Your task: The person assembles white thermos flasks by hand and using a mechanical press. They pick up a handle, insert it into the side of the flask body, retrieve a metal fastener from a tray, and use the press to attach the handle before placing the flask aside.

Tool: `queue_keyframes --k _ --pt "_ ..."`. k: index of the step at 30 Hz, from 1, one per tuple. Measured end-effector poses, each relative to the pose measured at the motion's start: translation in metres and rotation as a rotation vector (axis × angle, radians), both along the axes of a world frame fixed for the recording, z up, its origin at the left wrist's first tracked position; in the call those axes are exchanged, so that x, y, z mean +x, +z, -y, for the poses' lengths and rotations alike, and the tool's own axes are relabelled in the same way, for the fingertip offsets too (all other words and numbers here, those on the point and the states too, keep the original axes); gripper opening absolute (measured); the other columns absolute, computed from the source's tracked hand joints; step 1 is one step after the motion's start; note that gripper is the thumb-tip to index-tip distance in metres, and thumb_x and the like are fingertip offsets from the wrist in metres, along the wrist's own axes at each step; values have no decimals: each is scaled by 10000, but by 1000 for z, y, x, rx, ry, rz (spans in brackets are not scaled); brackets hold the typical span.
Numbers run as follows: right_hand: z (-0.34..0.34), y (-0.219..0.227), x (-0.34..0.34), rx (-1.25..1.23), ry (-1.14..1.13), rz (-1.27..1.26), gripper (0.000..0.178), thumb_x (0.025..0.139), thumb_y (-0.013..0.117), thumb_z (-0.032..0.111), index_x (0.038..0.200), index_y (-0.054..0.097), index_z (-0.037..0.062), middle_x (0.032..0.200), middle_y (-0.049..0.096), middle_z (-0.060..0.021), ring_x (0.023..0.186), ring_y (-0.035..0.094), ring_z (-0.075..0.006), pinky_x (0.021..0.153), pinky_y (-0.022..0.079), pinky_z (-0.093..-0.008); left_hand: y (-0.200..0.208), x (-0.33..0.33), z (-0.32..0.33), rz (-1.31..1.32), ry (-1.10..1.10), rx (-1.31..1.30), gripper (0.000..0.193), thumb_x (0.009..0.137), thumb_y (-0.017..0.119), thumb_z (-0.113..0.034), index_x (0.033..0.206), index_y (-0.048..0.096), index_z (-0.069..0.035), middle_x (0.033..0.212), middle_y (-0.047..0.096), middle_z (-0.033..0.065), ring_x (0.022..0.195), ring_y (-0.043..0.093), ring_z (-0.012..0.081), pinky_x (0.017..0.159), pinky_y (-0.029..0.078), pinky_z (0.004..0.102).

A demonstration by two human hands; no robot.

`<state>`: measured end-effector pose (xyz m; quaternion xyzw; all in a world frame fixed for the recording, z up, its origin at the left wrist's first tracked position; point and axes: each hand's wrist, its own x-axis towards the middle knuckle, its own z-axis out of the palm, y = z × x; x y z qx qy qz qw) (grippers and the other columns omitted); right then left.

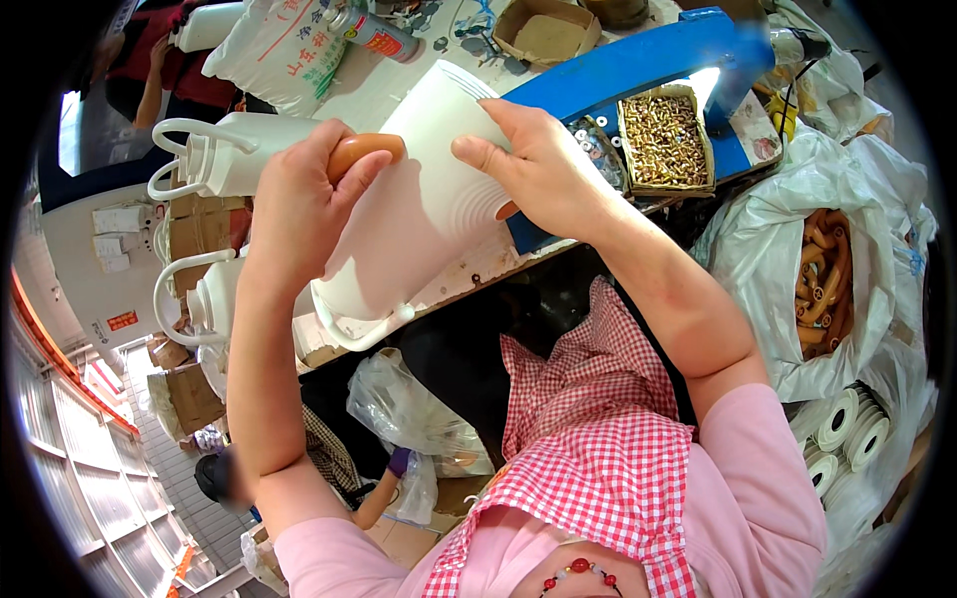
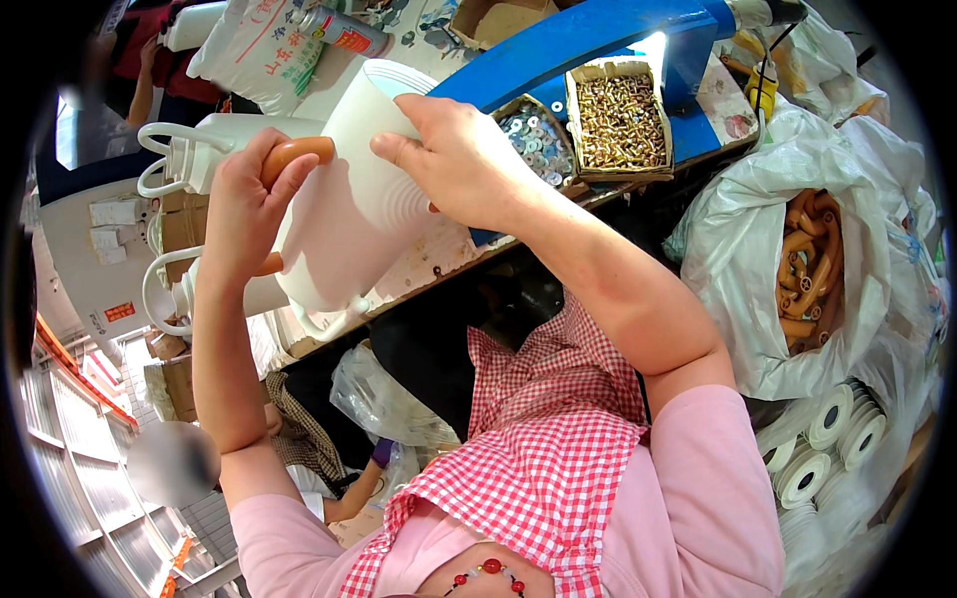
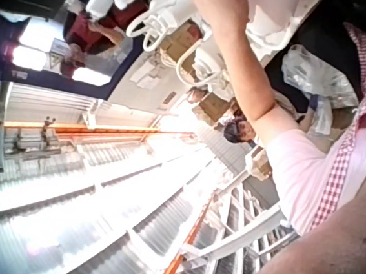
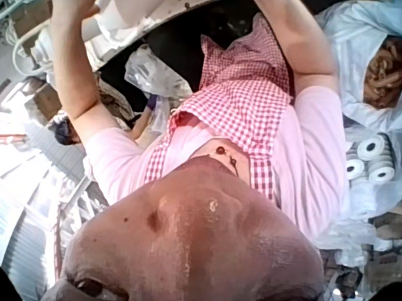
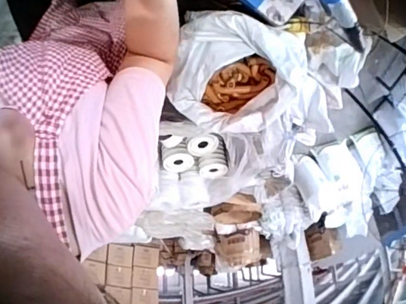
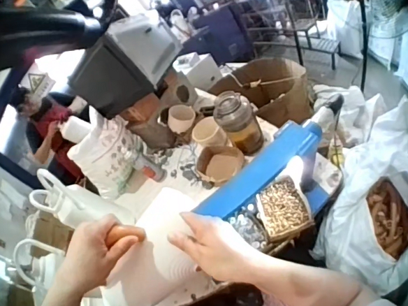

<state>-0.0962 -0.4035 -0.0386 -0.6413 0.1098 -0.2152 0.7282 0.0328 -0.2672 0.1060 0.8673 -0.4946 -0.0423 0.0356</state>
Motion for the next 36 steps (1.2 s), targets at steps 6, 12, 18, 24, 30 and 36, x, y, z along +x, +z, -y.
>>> queue_keyframes --k 6,12,18,24,30,36 --pt "0 0 -4 5 -4 5 317 977 612 279 1050 613 -29 773 679 -156 573 664 -219 530 533 -349 0 -4 4 -5 0 18 324 927 703 -321 915 614 -10 753 663 175 668 623 343 618 477 405" --pt "-3 -1 0 -12 1 8 307 978 612 272 1035 608 -29 763 670 -163 571 664 -221 532 527 -352 -1 -5 -1 11 -4 -4 322 928 700 -319 906 609 -11 748 654 181 672 620 359 610 473 417" --pt "-8 -13 12 -29 -70 52 308 953 633 272 1028 616 -26 794 671 -203 685 677 -331 622 530 -415 -2 -3 2 168 -107 -9 307 925 704 -302 906 607 -11 748 650 184 679 604 390 619 473 429" --pt "-1 -2 -11 -166 -87 -35 338 916 671 314 992 598 -7 858 655 -274 858 655 -430 737 515 -471 -7 7 -2 -152 -89 -111 215 982 626 -197 996 618 17 875 693 176 736 619 208 688 478 341" --pt "-7 -31 -137 -409 -588 98 314 841 727 142 1111 588 59 999 702 -121 942 699 -254 856 543 -359 -18 34 -76 -205 175 33 303 1028 567 -251 1120 637 29 770 569 44 673 526 149 629 432 299" --pt "50 -122 -474 -533 -1465 -366 203 931 645 69 1119 575 42 1032 648 -75 880 627 -158 813 535 -324 -2 -48 -155 -427 339 -70 360 1023 566 -296 1210 639 2 650 471 -54 505 346 23 459 254 202"
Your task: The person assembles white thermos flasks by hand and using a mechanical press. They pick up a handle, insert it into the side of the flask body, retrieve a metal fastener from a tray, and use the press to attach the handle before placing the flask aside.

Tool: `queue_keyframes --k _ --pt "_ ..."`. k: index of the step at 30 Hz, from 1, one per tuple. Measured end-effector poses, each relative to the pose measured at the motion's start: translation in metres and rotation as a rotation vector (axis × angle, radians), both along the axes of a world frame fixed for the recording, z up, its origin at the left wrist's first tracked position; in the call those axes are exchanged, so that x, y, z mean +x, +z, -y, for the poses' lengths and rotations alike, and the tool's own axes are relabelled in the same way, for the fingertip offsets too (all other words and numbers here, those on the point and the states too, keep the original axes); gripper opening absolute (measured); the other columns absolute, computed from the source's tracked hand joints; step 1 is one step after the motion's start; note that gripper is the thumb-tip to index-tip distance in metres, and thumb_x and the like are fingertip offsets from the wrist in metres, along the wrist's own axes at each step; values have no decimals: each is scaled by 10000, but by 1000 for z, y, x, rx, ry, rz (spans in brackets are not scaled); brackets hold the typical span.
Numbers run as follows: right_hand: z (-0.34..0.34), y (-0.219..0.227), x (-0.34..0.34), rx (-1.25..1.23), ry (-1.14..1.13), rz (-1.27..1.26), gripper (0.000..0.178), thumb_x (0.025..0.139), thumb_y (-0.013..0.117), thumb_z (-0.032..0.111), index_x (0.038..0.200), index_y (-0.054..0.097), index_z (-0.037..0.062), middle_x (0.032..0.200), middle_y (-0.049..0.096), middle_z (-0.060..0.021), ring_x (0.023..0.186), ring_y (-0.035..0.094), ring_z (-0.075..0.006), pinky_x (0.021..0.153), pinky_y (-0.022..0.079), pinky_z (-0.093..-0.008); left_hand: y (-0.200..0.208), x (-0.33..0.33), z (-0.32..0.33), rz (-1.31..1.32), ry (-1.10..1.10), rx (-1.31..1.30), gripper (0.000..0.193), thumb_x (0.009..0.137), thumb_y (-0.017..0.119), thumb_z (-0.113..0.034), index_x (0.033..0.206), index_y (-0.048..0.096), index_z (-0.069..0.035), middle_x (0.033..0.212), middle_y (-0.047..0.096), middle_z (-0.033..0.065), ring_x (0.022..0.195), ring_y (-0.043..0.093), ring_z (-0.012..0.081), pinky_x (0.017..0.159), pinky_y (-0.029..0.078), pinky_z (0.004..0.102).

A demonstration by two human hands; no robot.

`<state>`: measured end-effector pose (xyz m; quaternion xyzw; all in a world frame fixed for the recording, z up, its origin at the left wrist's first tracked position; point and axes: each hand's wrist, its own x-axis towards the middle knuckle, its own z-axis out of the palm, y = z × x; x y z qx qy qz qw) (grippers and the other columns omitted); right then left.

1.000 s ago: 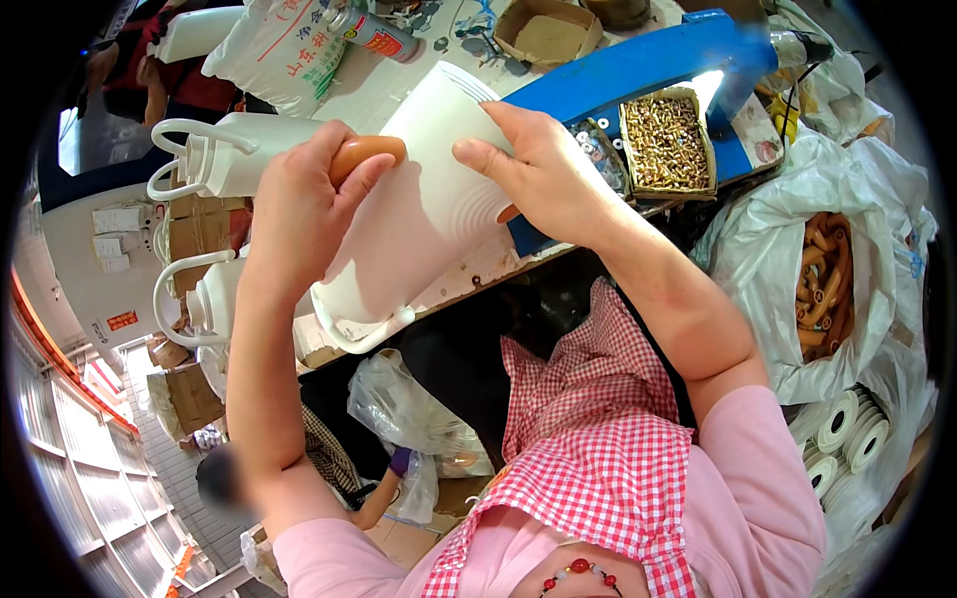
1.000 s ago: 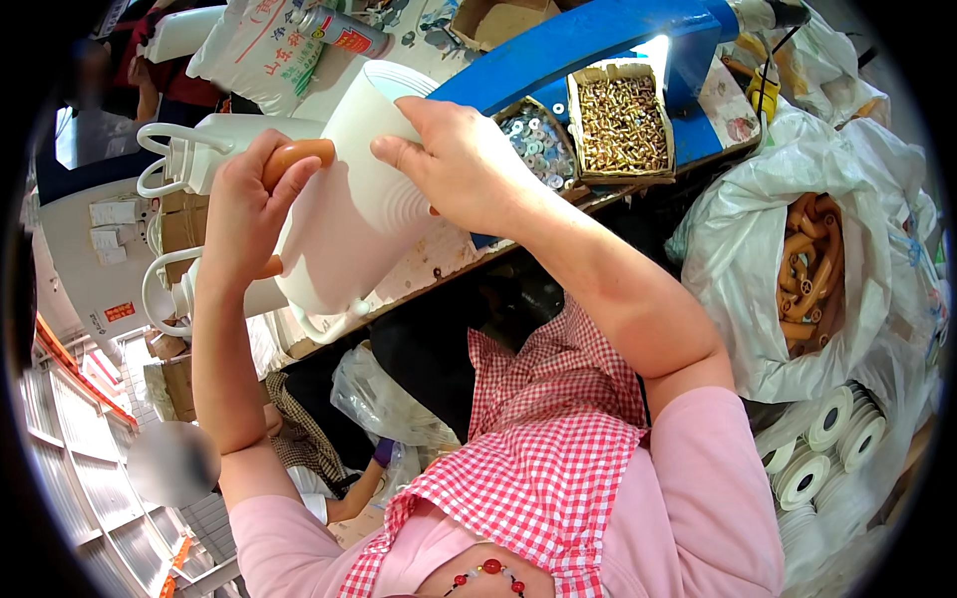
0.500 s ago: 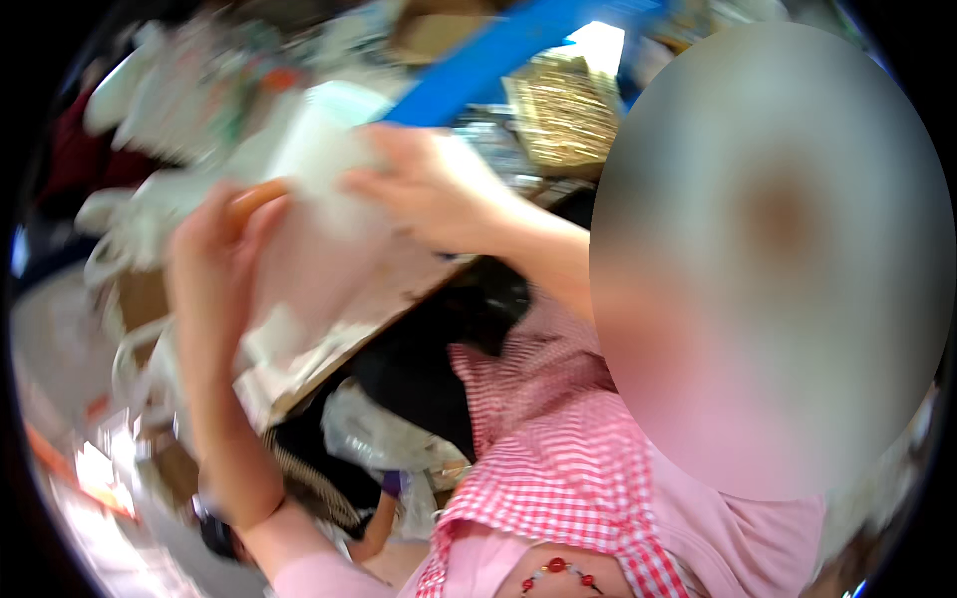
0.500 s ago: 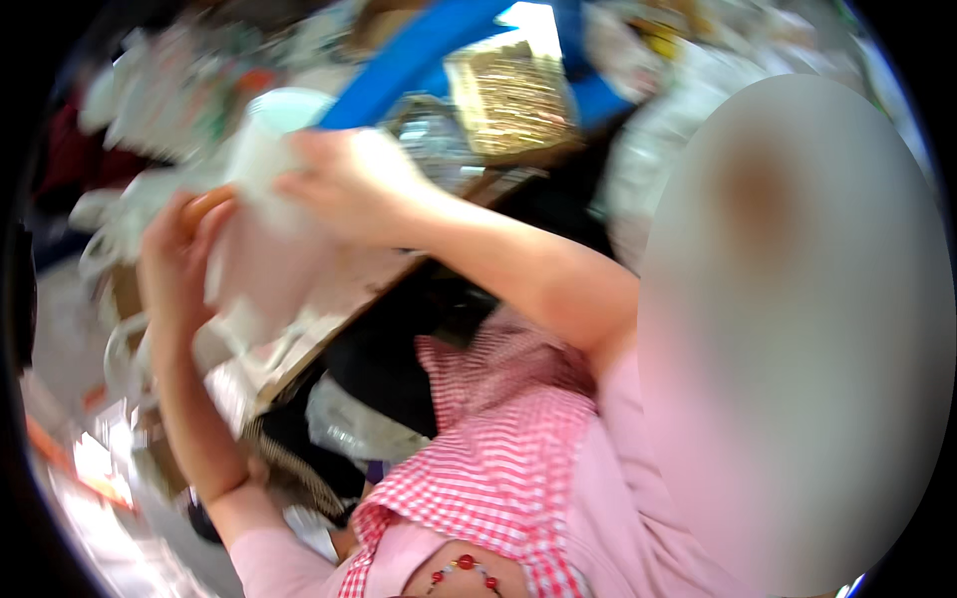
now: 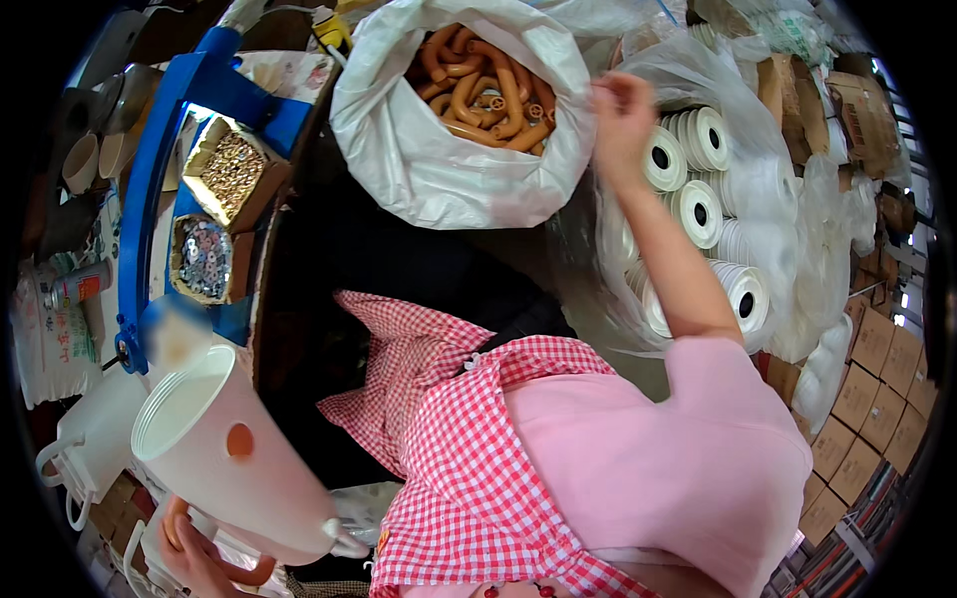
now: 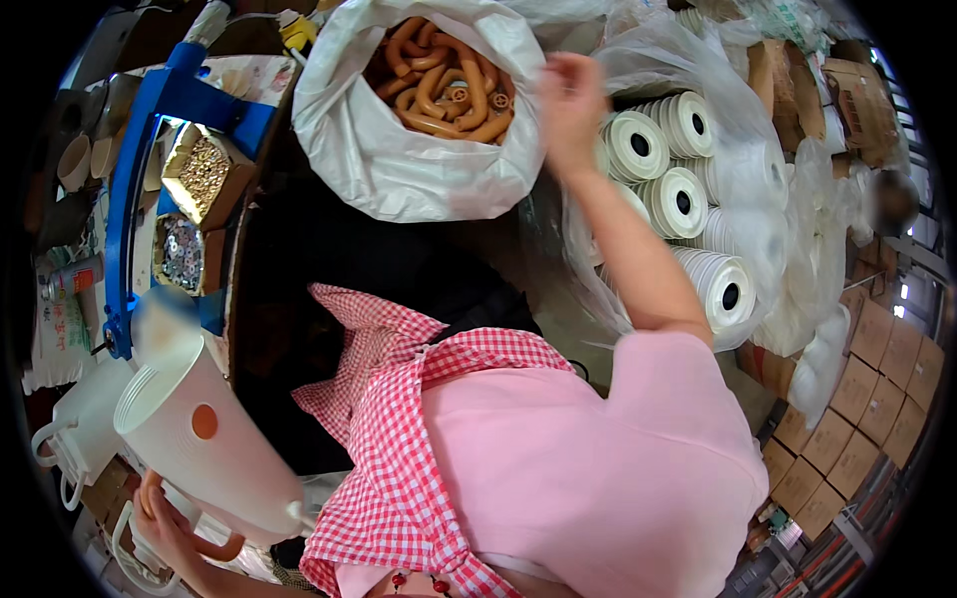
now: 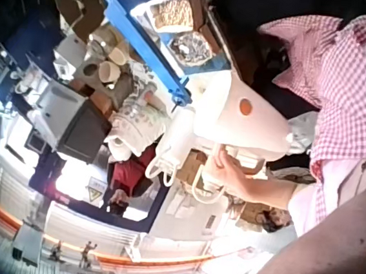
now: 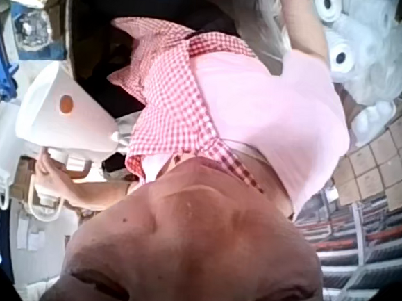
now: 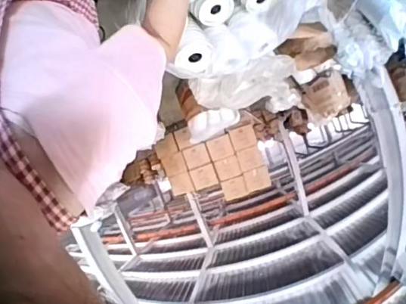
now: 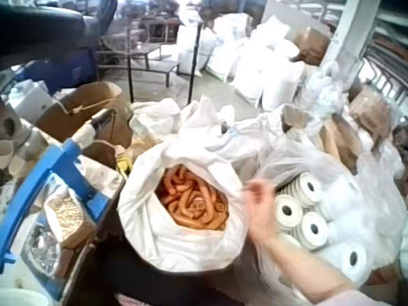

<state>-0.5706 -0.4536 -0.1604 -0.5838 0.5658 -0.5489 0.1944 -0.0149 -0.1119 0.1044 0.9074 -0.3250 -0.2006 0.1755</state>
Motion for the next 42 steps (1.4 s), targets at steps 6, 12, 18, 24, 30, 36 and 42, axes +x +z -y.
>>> queue_keyframes --k 6,12,18,24,30,36,42 --pt "-60 -159 -263 1004 135 -1214 413 818 642 294 1062 678 -38 1104 676 -277 1054 645 -422 923 507 -466 -43 -151 41 -307 203 -431 342 942 604 -190 1210 629 21 739 549 -5 611 472 57 515 374 214" --pt "-117 -211 -293 1115 358 -1037 709 717 740 304 1290 555 -71 1259 627 -278 1187 599 -405 1020 467 -455 -98 -180 68 -91 -239 -110 344 873 712 -187 1192 624 -93 1170 551 150 957 659 374 847 532 437" --pt "-16 -95 -247 1229 254 -867 804 627 795 247 1307 536 -95 1153 671 -235 1107 636 -358 997 479 -425 -95 -179 27 -133 -18 -191 282 933 675 -155 1163 562 -35 988 630 120 665 659 200 648 534 331" --pt "4 162 -88 707 647 -470 965 714 774 360 1487 357 -41 1433 480 -189 1292 499 -309 1110 371 -415 -94 -166 -13 -251 55 -433 236 914 673 -115 1105 575 -20 865 597 66 678 607 142 603 482 284" --pt "-29 138 186 -68 1132 30 733 704 822 387 1290 583 15 1175 575 -148 1056 560 -312 936 452 -411 -94 -187 -36 -318 38 -451 383 815 726 -68 1176 624 6 1332 620 202 1063 685 315 904 518 354" --pt "-47 163 253 -309 1471 -298 708 679 855 448 1227 690 31 948 592 -99 842 539 -261 784 444 -376 -102 -179 -51 -211 -36 -601 337 783 756 -76 1093 653 6 1371 593 239 1059 701 319 899 526 344" --pt "-44 167 248 -293 1459 -381 683 692 845 414 1219 689 7 939 596 -104 864 547 -261 777 450 -382 -98 -182 -49 -237 -43 -683 302 770 808 -75 1026 674 8 1314 629 246 986 731 289 836 545 318"
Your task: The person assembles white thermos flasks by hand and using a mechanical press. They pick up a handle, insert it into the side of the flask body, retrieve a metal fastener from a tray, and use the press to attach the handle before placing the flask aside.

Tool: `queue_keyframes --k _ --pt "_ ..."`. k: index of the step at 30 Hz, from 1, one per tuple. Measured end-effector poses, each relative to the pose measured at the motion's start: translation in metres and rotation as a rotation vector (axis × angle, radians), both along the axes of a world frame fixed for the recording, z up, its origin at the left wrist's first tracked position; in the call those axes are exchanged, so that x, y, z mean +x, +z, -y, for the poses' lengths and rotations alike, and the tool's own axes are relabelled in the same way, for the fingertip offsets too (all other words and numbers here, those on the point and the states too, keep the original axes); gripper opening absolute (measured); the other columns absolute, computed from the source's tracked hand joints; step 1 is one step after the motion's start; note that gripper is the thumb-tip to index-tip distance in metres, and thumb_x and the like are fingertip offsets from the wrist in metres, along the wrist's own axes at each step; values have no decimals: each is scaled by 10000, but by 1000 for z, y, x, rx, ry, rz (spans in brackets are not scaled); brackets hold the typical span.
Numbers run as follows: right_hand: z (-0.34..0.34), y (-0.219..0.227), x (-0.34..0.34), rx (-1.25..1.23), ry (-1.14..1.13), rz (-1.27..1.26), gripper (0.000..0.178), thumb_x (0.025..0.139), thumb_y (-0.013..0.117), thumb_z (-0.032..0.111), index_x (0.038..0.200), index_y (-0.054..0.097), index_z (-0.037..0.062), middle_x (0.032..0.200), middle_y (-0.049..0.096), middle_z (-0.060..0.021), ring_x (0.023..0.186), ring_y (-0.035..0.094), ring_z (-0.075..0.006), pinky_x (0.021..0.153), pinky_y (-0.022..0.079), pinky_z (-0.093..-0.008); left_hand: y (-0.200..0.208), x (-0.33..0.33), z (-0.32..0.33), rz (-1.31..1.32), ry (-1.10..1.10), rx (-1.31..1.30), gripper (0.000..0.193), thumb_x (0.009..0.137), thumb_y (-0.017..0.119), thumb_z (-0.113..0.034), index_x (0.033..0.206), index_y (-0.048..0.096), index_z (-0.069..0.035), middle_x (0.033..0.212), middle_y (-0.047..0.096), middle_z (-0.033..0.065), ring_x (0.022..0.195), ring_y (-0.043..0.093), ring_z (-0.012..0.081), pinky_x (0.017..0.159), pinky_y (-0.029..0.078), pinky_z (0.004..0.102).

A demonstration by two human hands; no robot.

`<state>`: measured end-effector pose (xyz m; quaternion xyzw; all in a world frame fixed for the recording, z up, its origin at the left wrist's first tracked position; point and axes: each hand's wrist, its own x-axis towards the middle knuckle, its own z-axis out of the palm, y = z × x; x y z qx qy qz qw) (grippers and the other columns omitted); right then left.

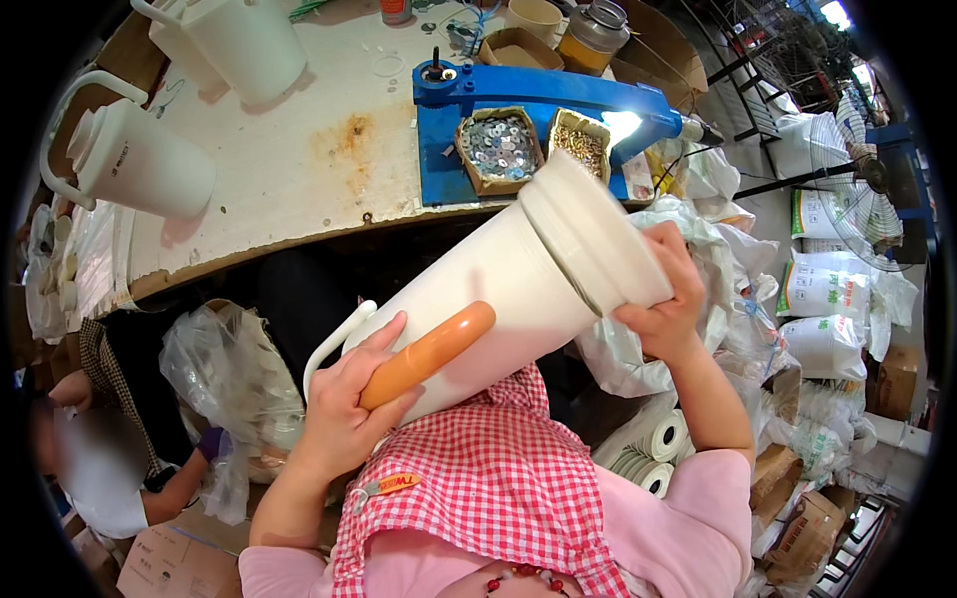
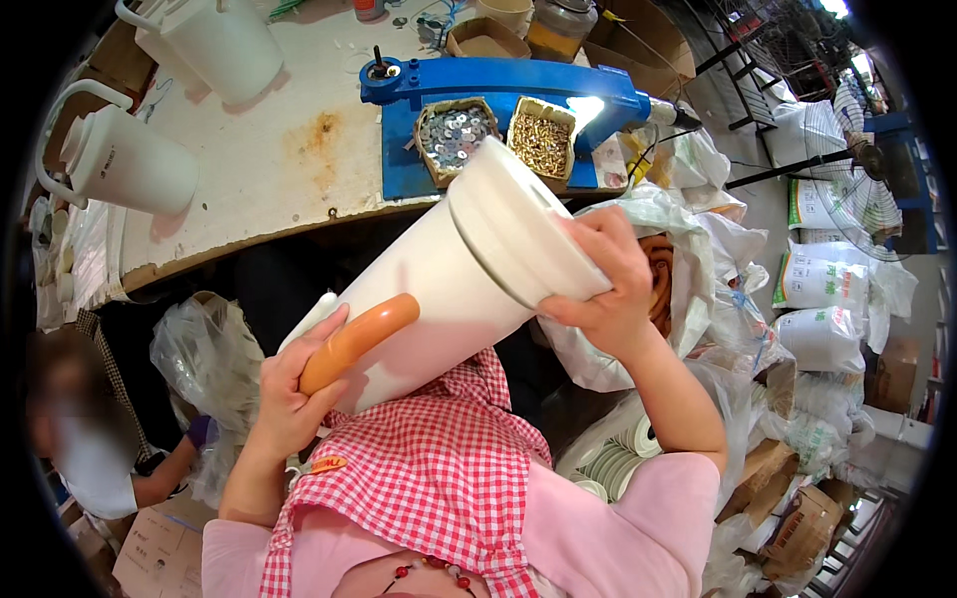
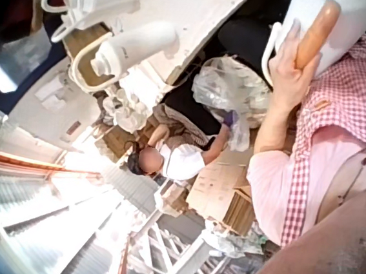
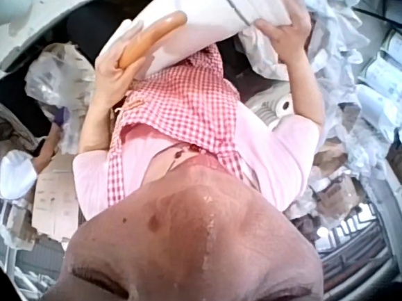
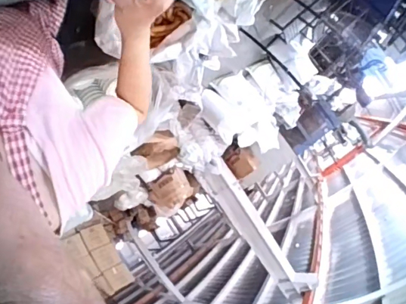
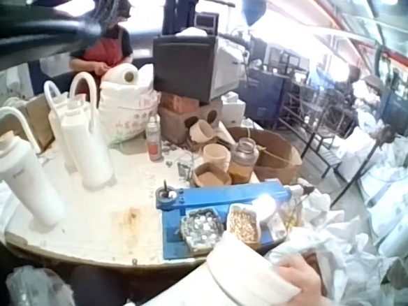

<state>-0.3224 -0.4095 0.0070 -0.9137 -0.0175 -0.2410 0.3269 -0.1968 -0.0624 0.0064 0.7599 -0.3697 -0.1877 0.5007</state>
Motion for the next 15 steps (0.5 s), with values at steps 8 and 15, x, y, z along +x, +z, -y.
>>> queue_keyframes --k 8,15 --pt "-5 -8 17 44 32 20 714 743 813 496 1224 673 -13 895 580 -112 823 526 -255 728 426 -369 -6 2 -14 -39 2 -44 256 770 797 -8 994 676 11 950 714 156 1256 601 381 868 542 356" --pt "-4 4 13 -23 95 -45 698 757 800 479 1213 673 -35 887 592 -111 794 510 -247 716 418 -358 -9 -3 -19 -60 74 -79 249 768 790 0 989 675 14 929 708 151 1232 618 378 882 544 385"
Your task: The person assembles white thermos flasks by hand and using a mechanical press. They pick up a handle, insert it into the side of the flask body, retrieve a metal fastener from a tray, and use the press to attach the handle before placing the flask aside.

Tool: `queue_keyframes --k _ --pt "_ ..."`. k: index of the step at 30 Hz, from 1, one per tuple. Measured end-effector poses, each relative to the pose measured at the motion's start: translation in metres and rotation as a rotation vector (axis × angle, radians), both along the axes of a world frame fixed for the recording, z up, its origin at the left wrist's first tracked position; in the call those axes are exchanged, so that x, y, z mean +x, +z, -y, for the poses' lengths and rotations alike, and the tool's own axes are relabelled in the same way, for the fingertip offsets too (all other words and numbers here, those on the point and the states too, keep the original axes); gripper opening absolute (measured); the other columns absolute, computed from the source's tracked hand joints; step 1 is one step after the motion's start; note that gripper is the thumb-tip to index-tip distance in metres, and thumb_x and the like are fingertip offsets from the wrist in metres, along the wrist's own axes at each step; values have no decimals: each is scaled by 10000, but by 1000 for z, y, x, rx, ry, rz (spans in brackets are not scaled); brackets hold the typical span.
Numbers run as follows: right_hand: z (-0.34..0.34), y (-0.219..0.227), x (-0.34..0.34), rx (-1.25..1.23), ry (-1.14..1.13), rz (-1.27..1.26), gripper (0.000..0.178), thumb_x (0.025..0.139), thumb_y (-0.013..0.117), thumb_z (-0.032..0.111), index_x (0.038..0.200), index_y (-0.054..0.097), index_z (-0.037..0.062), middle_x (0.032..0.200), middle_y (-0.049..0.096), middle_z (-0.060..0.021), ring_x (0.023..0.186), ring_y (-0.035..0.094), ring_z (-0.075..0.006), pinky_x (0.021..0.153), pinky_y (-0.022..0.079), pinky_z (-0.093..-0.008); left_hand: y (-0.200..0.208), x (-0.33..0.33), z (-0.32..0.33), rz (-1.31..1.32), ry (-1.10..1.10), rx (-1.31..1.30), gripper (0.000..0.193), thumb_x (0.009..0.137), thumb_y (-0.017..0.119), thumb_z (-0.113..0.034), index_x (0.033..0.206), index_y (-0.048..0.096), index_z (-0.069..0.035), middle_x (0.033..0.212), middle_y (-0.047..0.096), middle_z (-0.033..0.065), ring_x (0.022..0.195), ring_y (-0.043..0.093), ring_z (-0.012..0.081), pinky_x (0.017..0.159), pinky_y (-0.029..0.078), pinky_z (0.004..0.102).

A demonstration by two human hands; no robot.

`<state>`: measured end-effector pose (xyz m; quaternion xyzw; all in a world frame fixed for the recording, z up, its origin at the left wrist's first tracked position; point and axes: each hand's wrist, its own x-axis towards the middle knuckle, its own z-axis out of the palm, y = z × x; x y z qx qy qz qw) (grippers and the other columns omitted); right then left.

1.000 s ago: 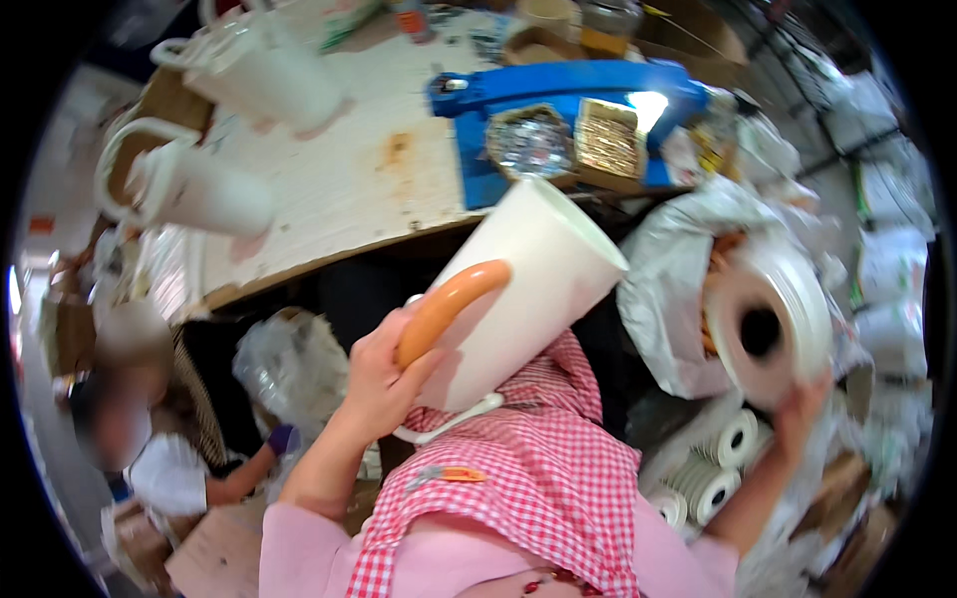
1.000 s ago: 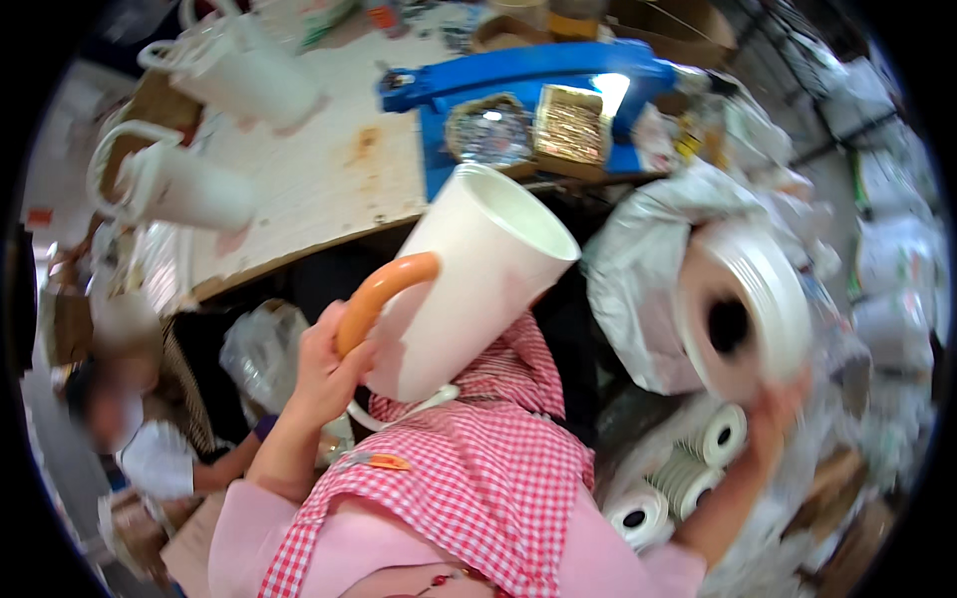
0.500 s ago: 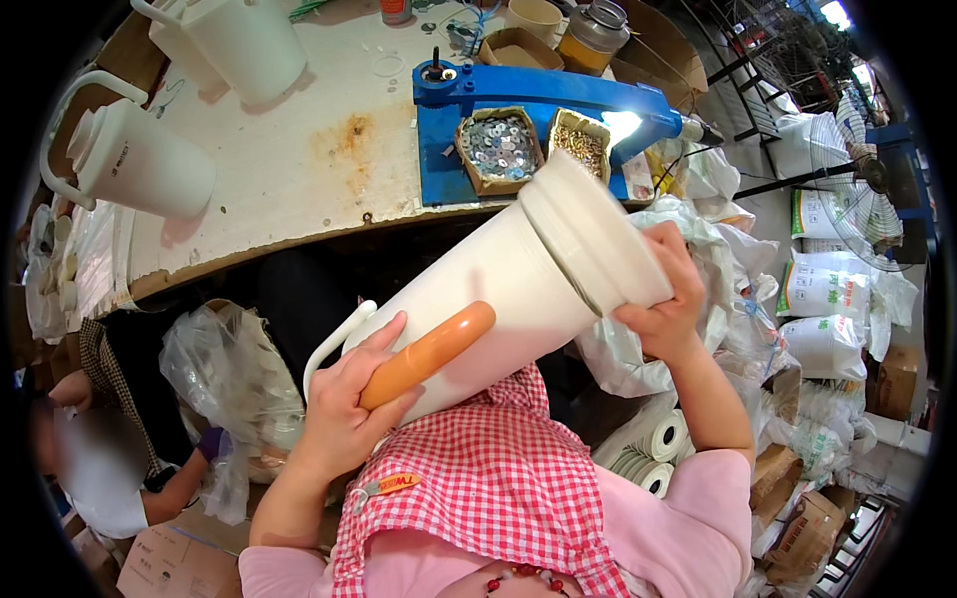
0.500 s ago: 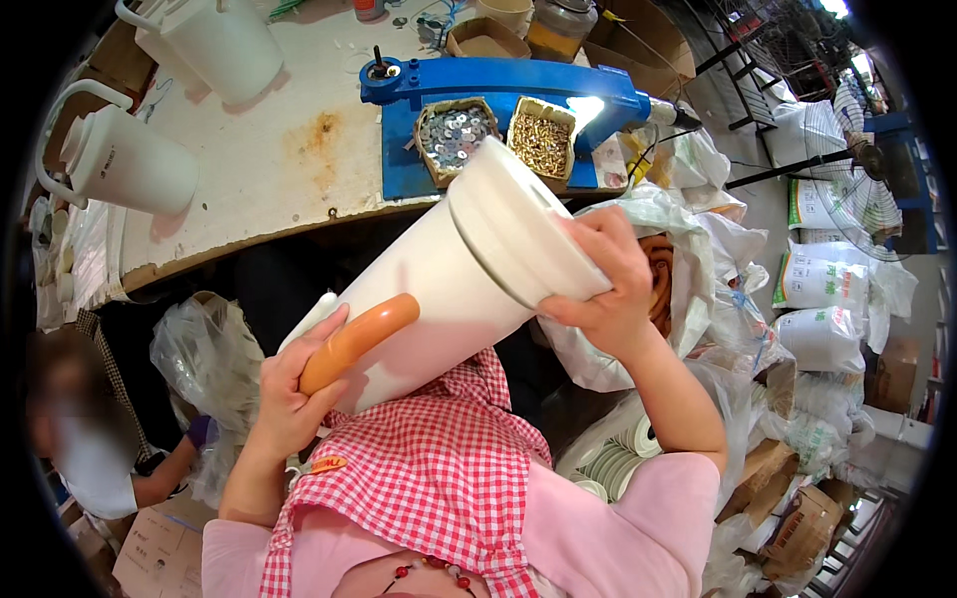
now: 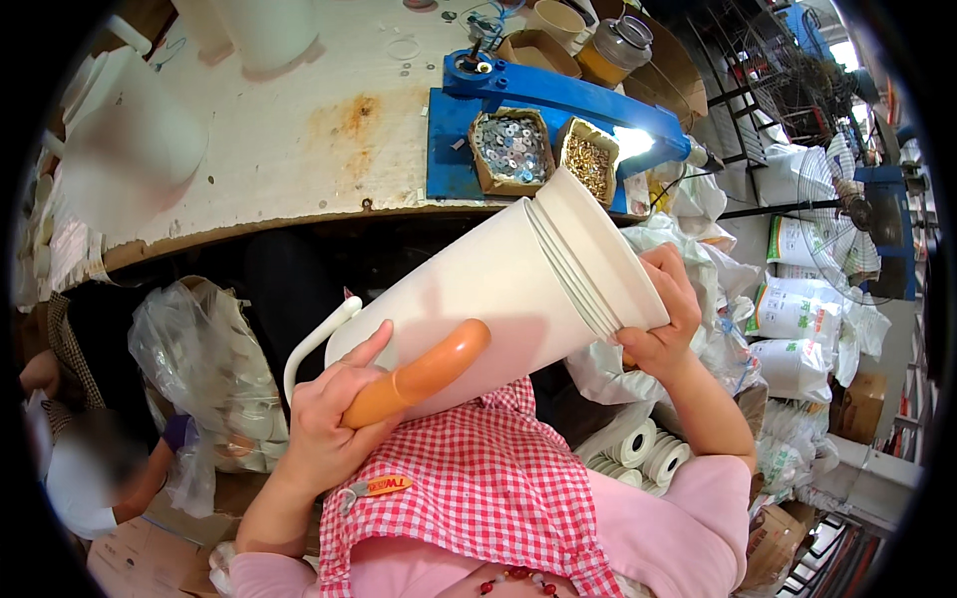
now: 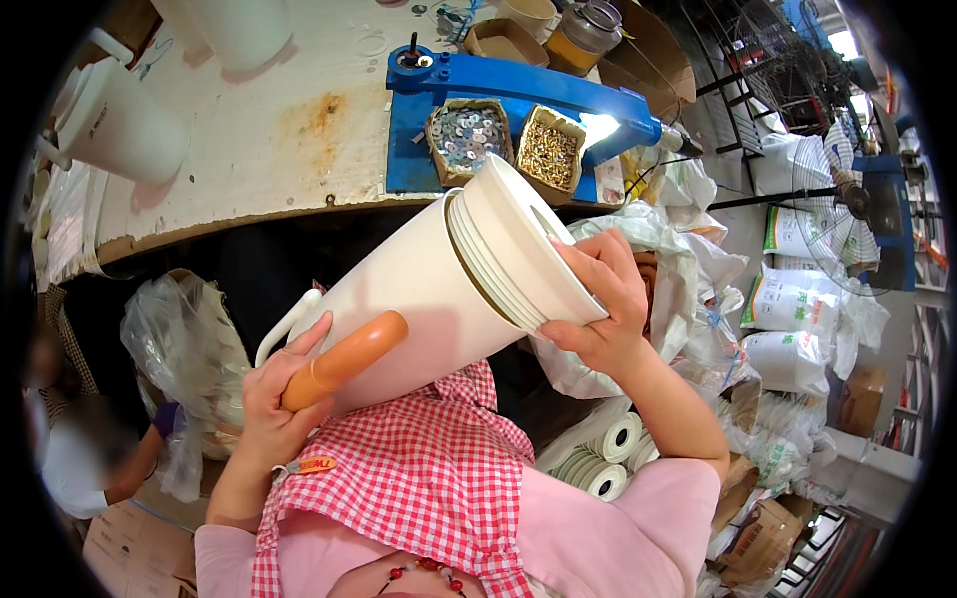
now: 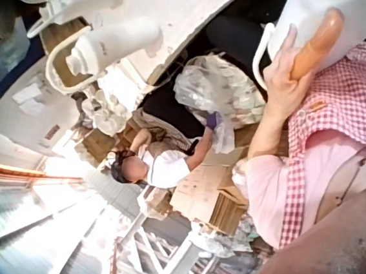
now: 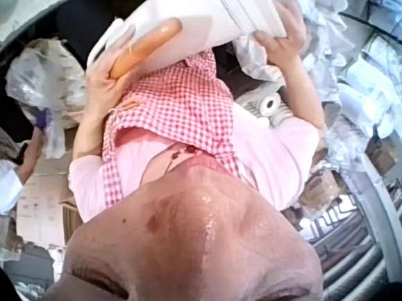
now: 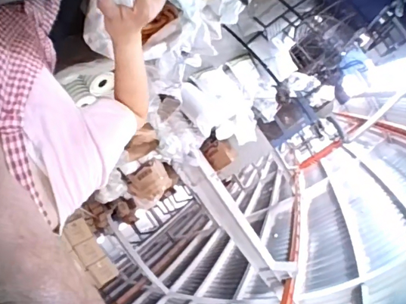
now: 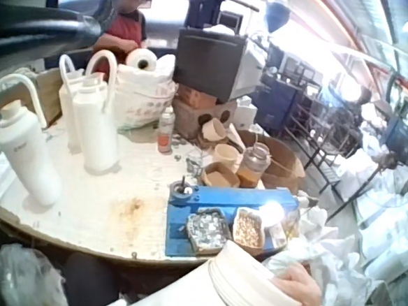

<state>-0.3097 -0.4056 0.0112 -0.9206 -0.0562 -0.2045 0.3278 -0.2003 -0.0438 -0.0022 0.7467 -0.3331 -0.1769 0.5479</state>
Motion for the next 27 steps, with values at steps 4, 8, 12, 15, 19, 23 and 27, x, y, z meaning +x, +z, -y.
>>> queue_keyframes --k 4,8,12,15,19,23,27 --pt "-9 1 4 -2 -4 -12 662 801 768 463 1228 658 -31 905 596 -110 798 514 -244 714 413 -355 0 2 0 -12 -129 -15 283 747 784 17 1010 679 10 910 701 139 1188 646 378 861 555 411" --pt "-12 0 17 77 0 -30 513 905 683 398 1203 647 -19 906 588 -106 818 521 -244 743 418 -363 -8 -6 5 75 -130 44 302 717 789 11 996 676 -9 1056 711 183 1004 718 372 760 573 384" --pt "-28 -1 30 225 -157 -171 411 941 650 359 1134 650 -4 911 595 -105 870 539 -250 815 430 -368 -22 -8 17 62 -116 22 288 706 795 -23 959 656 -25 1273 634 259 808 723 371 667 569 371" --pt "-36 7 52 253 -208 -267 382 960 633 346 1114 641 -4 938 606 -122 915 556 -258 850 438 -370 -14 -21 16 92 -122 36 291 718 791 -60 957 628 -30 1423 497 305 703 699 368 619 560 381" --pt "-41 6 70 312 -224 -379 390 1002 584 339 1176 606 -10 1054 625 -119 998 577 -224 892 455 -347 -2 -15 21 151 -5 125 326 807 770 -152 1072 631 -24 1388 563 234 823 708 368 681 582 392" --pt "-33 25 69 343 -196 -267 665 1029 409 505 1390 482 -49 1307 572 -119 1163 567 -208 1023 447 -367 24 23 -17 178 171 162 447 797 810 -168 1199 652 -53 965 684 149 807 694 323 718 565 351" --pt "3 -9 66 614 -262 -43 461 1055 399 364 1282 564 -1 1222 569 -101 1111 566 -192 959 464 -346 110 57 -89 736 272 537 362 791 762 -217 1125 696 -93 809 603 68 648 625 224 569 498 355"
